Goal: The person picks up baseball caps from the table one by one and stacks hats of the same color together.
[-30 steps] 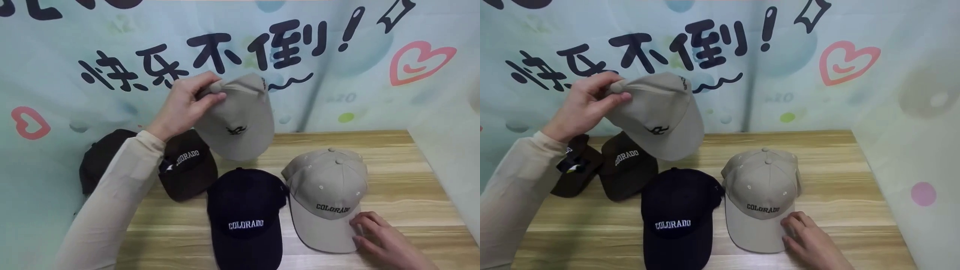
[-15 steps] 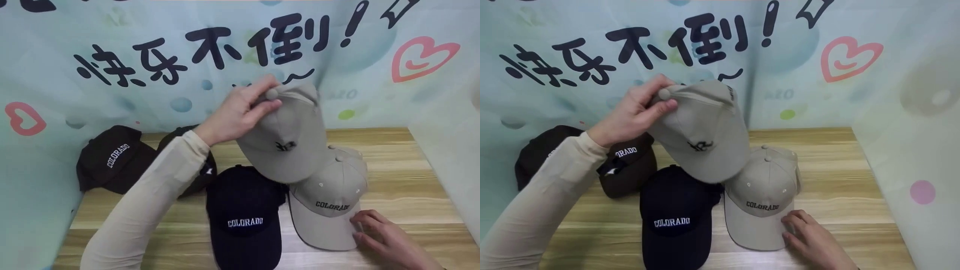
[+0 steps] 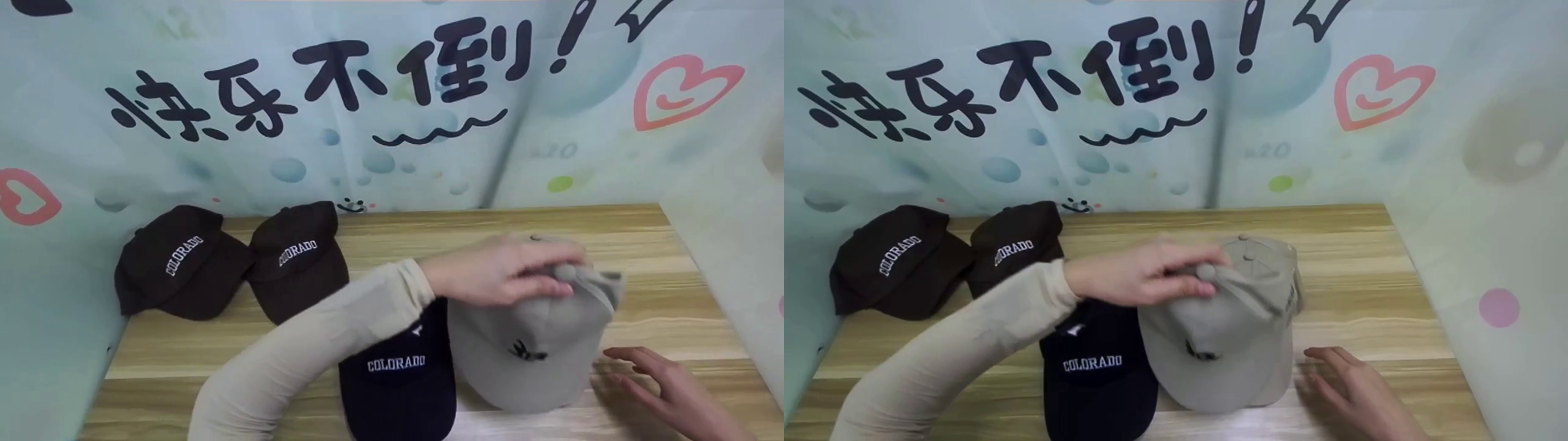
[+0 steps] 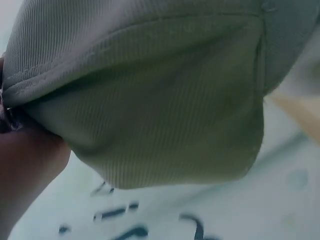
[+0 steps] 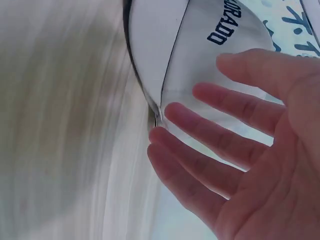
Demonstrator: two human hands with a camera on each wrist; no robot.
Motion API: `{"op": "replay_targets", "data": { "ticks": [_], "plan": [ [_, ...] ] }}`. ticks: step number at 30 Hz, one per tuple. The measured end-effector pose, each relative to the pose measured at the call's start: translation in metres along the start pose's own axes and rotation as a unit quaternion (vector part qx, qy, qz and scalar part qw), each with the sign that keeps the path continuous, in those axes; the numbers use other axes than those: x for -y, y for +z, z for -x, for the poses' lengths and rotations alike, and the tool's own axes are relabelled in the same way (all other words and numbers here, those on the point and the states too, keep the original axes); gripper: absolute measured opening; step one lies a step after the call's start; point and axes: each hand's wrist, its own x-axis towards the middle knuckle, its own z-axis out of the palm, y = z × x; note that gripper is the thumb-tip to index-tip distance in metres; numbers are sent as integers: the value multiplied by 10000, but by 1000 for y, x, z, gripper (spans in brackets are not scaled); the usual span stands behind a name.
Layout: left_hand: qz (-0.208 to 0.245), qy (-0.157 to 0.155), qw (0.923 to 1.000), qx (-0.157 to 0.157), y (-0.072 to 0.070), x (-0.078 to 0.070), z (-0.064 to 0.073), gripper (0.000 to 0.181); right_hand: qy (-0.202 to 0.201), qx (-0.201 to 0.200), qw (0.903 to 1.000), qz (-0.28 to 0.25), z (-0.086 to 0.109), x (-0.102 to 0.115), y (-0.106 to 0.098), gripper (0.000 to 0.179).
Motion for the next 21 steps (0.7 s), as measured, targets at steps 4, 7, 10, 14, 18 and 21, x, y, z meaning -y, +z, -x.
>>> {"op": "replay_targets", "data": {
  "ticks": [4, 7, 10, 14, 18, 21],
  "plan": [
    [142, -237, 9976, 633, 22, 3, -15, 27, 167, -36, 9998, 117, 8, -3, -5, 36],
    [566, -308, 9943, 849, 36, 10, -26, 29, 277, -136, 9989, 340, 12, -4, -10, 38],
    [1111, -427, 9882, 966, 49, 19, -37, 32, 254, -315, 9976, 566, 14, -3, -13, 42],
    [1635, -647, 9780, 1126, 62, 33, -51, 37, 83, -462, 9971, 604, 16, 2, -15, 45],
    [1484, -789, 9790, 1150, 69, 48, -57, 36, -92, -430, 9978, 492, 14, 8, -13, 44],
    [587, -966, 9879, 1058, 67, 55, -58, 30, -300, -366, 9978, 454, 10, 13, -7, 43]
  ]
}}
